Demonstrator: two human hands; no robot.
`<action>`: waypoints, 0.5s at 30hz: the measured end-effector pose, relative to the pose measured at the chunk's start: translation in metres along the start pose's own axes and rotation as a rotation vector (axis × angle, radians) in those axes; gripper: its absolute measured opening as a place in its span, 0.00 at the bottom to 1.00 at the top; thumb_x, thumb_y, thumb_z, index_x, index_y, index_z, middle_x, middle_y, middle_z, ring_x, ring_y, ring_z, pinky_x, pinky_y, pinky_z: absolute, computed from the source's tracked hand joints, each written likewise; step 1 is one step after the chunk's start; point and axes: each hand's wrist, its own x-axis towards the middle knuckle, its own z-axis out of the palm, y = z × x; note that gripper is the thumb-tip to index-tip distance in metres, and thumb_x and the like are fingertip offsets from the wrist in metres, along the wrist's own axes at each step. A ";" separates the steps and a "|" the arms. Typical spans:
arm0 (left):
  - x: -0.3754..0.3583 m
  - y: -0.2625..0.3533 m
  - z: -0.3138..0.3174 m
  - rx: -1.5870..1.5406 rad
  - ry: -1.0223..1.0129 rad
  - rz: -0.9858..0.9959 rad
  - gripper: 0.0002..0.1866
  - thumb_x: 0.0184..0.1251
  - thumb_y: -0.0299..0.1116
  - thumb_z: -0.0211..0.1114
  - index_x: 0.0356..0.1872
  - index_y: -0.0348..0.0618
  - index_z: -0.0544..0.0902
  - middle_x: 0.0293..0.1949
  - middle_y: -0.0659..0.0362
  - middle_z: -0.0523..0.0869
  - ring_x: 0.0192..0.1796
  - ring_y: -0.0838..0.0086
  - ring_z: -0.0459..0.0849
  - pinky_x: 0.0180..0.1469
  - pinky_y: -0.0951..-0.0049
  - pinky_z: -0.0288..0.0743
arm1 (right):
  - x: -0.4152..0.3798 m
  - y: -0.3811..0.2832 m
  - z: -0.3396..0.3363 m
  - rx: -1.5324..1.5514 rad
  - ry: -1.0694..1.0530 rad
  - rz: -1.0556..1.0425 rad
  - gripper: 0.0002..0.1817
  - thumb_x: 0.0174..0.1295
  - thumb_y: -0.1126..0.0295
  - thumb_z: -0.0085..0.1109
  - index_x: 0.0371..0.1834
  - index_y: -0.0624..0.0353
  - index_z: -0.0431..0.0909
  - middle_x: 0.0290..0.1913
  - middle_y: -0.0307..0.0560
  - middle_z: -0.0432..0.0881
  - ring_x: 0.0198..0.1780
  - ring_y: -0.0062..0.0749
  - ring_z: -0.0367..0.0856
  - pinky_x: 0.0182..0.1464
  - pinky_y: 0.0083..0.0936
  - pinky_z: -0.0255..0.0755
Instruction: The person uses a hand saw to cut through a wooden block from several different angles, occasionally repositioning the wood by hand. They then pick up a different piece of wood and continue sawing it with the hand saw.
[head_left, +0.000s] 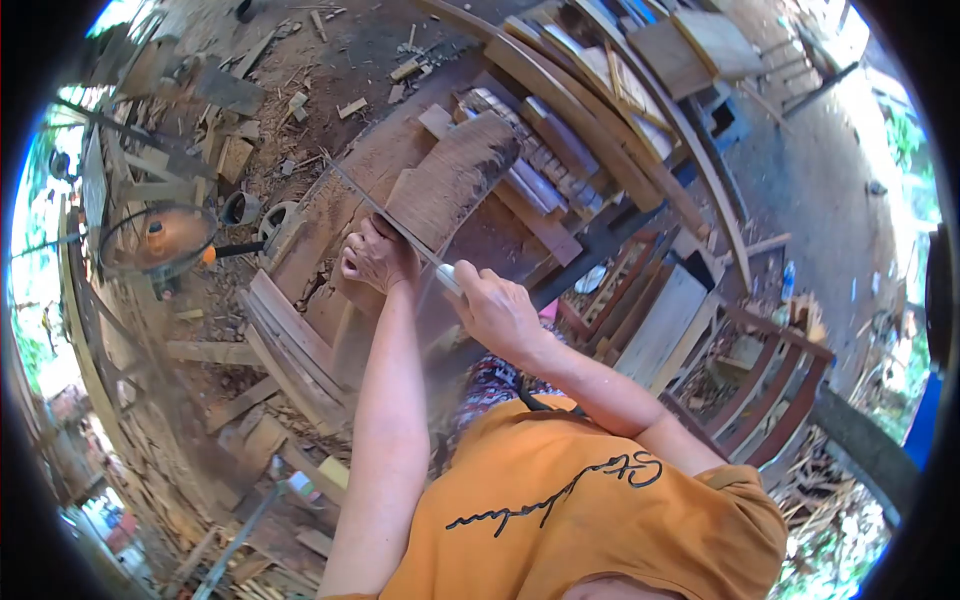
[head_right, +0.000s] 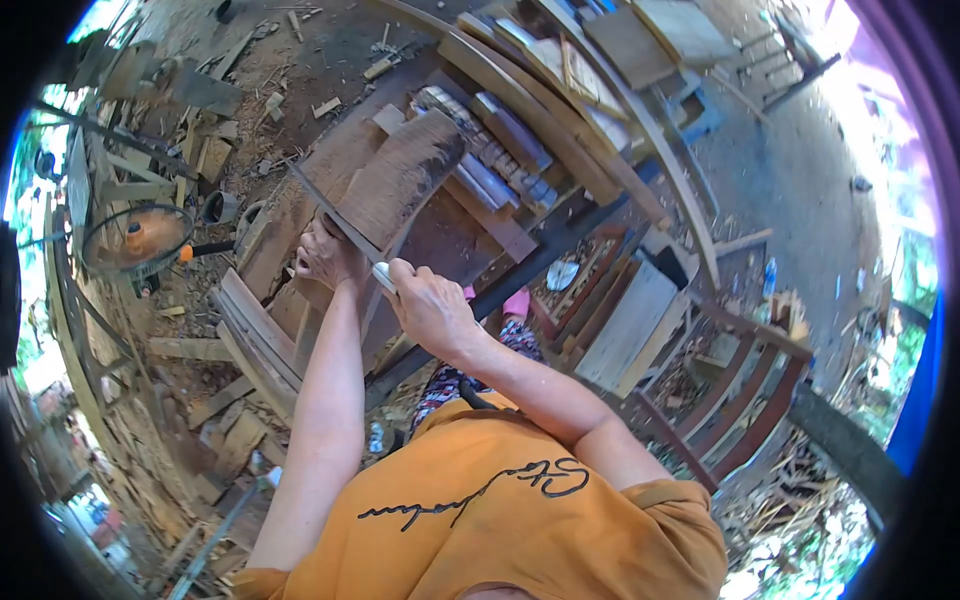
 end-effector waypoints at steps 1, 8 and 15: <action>0.001 0.001 -0.001 -0.017 -0.001 0.011 0.21 0.76 0.52 0.44 0.40 0.53 0.82 0.41 0.53 0.82 0.51 0.58 0.77 0.59 0.52 0.57 | -0.003 0.006 0.003 0.004 0.007 -0.015 0.13 0.64 0.65 0.61 0.40 0.59 0.68 0.29 0.59 0.79 0.31 0.60 0.80 0.33 0.49 0.75; 0.001 -0.020 -0.010 -0.081 -0.089 0.191 0.16 0.75 0.47 0.50 0.45 0.52 0.82 0.43 0.55 0.82 0.52 0.62 0.78 0.56 0.57 0.62 | -0.014 0.039 0.024 0.071 0.167 -0.251 0.14 0.64 0.66 0.64 0.39 0.58 0.67 0.28 0.55 0.76 0.27 0.56 0.78 0.29 0.46 0.72; 0.039 -0.056 -0.023 -0.344 -0.530 0.279 0.32 0.65 0.68 0.56 0.45 0.47 0.81 0.45 0.50 0.82 0.53 0.54 0.81 0.56 0.49 0.71 | 0.000 -0.030 -0.030 0.143 0.262 -0.255 0.12 0.63 0.72 0.67 0.38 0.60 0.71 0.28 0.54 0.78 0.28 0.52 0.81 0.28 0.33 0.73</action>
